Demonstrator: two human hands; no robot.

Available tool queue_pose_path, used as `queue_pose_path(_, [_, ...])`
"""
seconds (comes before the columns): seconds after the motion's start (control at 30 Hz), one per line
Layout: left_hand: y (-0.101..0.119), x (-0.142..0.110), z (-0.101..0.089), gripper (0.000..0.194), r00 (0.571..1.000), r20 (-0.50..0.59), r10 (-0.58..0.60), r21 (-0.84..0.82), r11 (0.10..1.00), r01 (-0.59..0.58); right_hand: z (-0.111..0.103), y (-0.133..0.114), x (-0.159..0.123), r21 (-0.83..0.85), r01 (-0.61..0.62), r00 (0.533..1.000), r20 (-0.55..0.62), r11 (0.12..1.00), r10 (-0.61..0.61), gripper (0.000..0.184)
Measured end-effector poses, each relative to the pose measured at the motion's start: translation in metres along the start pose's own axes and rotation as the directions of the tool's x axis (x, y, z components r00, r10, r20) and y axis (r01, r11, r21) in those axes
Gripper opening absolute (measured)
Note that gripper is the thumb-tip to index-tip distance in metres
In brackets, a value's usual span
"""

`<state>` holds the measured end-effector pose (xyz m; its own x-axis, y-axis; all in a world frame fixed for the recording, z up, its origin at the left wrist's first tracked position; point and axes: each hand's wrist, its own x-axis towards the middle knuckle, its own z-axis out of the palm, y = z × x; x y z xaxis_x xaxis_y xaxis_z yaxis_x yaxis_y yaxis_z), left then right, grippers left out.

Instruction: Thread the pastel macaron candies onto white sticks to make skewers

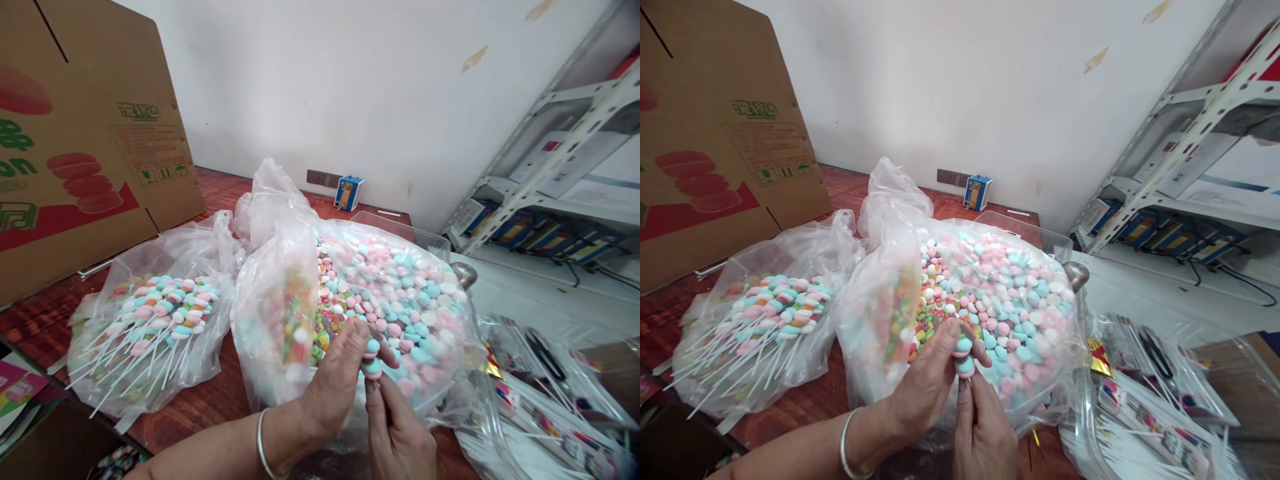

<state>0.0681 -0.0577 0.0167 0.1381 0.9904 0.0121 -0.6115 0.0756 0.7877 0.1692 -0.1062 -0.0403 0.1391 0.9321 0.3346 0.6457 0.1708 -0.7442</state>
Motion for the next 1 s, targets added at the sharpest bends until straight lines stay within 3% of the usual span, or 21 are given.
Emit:
queue_pose_path(0.2, [-0.02,0.003,-0.001,0.031,0.994,-0.073,-0.076,-0.067,0.995,0.071,-0.005,0.019,-0.019,-0.015,0.073,0.997,-0.039,0.997,-0.073,0.044])
queue_pose_path(0.37, [-0.034,-0.005,-0.002,0.035,0.994,-0.025,-0.103,-0.009,0.995,0.103,-0.004,0.022,-0.033,-0.038,-0.048,0.998,-0.039,0.998,0.047,0.046])
queue_pose_path(0.5, [-0.034,-0.012,-0.002,0.037,0.993,-0.037,-0.112,0.098,0.988,0.115,0.0,0.009,-0.029,0.001,-0.104,0.995,0.005,0.995,0.104,0.044])
queue_pose_path(0.63, [-0.017,-0.013,-0.016,0.037,0.996,-0.015,-0.088,0.329,0.94,0.088,-0.002,-0.001,-0.009,0.025,-0.024,0.999,0.047,0.999,0.022,0.039])
queue_pose_path(0.7, [-0.005,-0.011,-0.031,0.034,1.0,0.004,0.012,0.595,0.803,-0.012,-0.01,-0.003,0.003,-0.045,0.014,0.999,0.036,0.999,-0.013,0.04])
queue_pose_path(0.73, [0.001,-0.009,-0.041,0.033,0.995,0.03,0.098,0.752,0.653,-0.087,-0.014,-0.003,0.008,-0.099,0.028,0.999,0.029,0.995,-0.026,0.041])
queue_pose_path(0.77, [0.006,-0.007,-0.05,0.032,0.982,0.085,0.17,0.882,0.445,-0.154,-0.018,-0.003,0.012,-0.151,0.043,0.999,0.028,0.988,-0.04,0.042])
queue_pose_path(0.83, [0.014,-0.003,-0.067,0.026,0.953,0.212,0.215,0.974,0.039,-0.225,-0.024,-0.002,0.018,-0.227,0.077,0.996,0.051,0.971,-0.067,0.046])
queue_pose_path(0.87, [0.017,0.0,-0.074,0.022,0.945,0.256,0.204,0.966,-0.089,-0.243,-0.025,-0.002,0.019,-0.248,0.095,0.994,0.07,0.964,-0.08,0.047])
queue_pose_path(0.9, [0.018,0.001,-0.079,0.018,0.939,0.283,0.196,0.955,-0.149,-0.257,-0.025,-0.002,0.018,-0.262,0.11,0.992,0.087,0.959,-0.09,0.047])
queue_pose_path(0.93, [0.019,0.003,-0.083,0.016,0.932,0.298,0.205,0.951,-0.149,-0.271,-0.023,-0.001,0.017,-0.269,0.125,0.99,0.101,0.955,-0.101,0.047])
queue_pose_path(1.0, [0.02,0.005,-0.084,0.016,0.915,0.298,0.273,0.953,-0.033,-0.301,-0.018,-0.001,0.01,-0.26,0.148,0.986,0.117,0.954,-0.121,0.046])
